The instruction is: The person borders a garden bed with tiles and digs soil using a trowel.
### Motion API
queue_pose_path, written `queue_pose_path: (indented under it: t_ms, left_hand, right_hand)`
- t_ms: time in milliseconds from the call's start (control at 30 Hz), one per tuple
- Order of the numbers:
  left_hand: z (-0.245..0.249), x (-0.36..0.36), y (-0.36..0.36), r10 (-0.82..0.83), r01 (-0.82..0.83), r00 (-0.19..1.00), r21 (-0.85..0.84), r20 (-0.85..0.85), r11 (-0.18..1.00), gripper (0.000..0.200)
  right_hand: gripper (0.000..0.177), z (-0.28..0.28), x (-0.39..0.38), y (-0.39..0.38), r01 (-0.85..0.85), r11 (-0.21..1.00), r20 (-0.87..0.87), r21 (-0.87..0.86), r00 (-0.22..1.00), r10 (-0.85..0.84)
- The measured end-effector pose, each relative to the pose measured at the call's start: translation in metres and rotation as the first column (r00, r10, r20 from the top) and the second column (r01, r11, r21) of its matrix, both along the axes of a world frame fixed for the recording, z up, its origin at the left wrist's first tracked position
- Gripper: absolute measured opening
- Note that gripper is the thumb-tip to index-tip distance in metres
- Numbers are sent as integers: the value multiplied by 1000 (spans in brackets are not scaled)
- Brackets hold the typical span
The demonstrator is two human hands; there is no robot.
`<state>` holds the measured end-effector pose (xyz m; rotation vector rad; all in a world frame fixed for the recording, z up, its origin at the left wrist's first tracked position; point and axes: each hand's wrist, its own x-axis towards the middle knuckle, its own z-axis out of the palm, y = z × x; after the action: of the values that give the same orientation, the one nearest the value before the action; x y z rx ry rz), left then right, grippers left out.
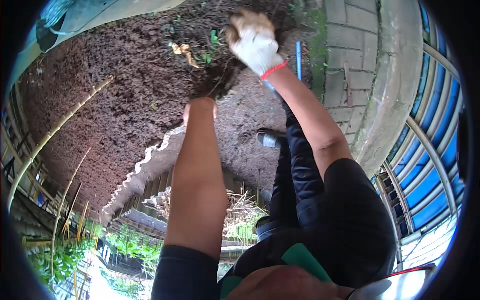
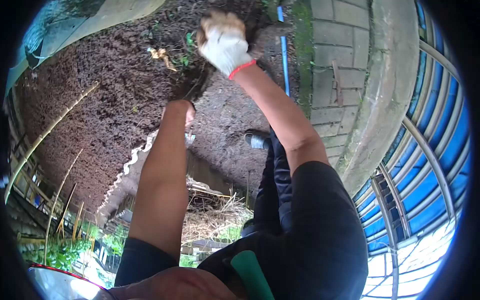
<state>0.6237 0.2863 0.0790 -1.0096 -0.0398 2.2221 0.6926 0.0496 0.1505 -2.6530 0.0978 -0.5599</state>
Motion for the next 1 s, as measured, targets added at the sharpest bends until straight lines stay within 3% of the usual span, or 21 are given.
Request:
queue_pose_path:
  t_ms: [33,100,167,233,333,367,433,467,500,567,600,633,667,700,767,800,833,900,933,967,1000]
  left_hand:
    - [-3,6,-6,21,-21,1000,-12,19,1000,37]
    - [6,15,-14,58,-49,990,-70,129,996,35]
    - [14,23,-17,90,-62,973,-134,213,989,33]
    - [19,25,-19,117,-70,957,-181,267,981,32]
    - [22,25,-16,155,-85,935,-222,319,971,32]
    - [23,22,-11,161,-88,929,-222,333,971,33]
    - [22,21,-15,179,-99,918,-233,354,968,35]
    - [25,22,-15,189,-105,912,-238,364,966,36]
    - [38,29,-24,178,-86,913,-252,368,964,38]
    - [60,34,-32,133,-19,925,-306,357,952,16]
    - [27,21,-25,181,-206,880,10,438,978,19]
    - [52,34,-32,238,-228,891,-74,386,971,26]
    - [78,48,-40,291,-252,898,-156,330,955,34]
    - [93,53,-44,333,-298,831,-149,444,943,41]
    - [79,49,-44,271,-309,885,41,379,950,43]
    - [78,47,-33,294,-339,855,31,428,940,43]
    - [76,47,-29,307,-350,828,6,469,937,43]
    - [77,45,-37,333,-334,816,-84,473,939,44]
    - [80,43,-41,349,-326,824,-130,446,936,44]
    - [87,49,-39,369,-326,848,-174,382,929,44]
    - [96,52,-41,385,-339,814,-182,435,923,44]
  right_hand:
    - [31,-12,16,2,67,997,-1,-31,998,-67]
    - [42,1,39,22,202,974,-366,-108,903,-227]
    - [50,35,51,44,-56,997,-838,-62,546,-21]
    - [50,34,34,55,-151,988,-666,16,735,123]
    - [48,37,34,39,-265,962,-571,-62,800,184]
    - [45,44,50,27,-360,933,-823,15,526,216]
    - [43,1,39,6,-300,954,-768,6,610,197]
    - [40,-13,43,-7,-140,959,-716,246,640,277]
    - [32,20,65,-7,-199,979,-867,-46,495,60]
    - [28,31,57,-12,-176,958,-469,-229,882,50]
    - [28,28,62,-10,-221,954,-379,-203,916,132]
    - [29,21,63,-2,-259,950,-287,-174,936,203]
    - [36,16,58,12,-316,938,-310,-143,914,261]
    - [37,17,61,28,-404,909,-364,-105,866,343]
    - [38,23,63,65,-592,806,-457,-2,717,526]
    - [41,5,59,81,-681,732,-393,-17,678,621]
    - [44,-14,64,88,-723,690,-438,-31,630,641]
    - [50,-19,67,80,-779,622,-566,-74,546,617]
    - [36,-14,75,67,-601,794,-551,-93,695,462]
    - [34,-14,86,56,-459,881,-692,-117,673,259]
    - [37,0,83,42,-327,925,-624,-193,769,142]
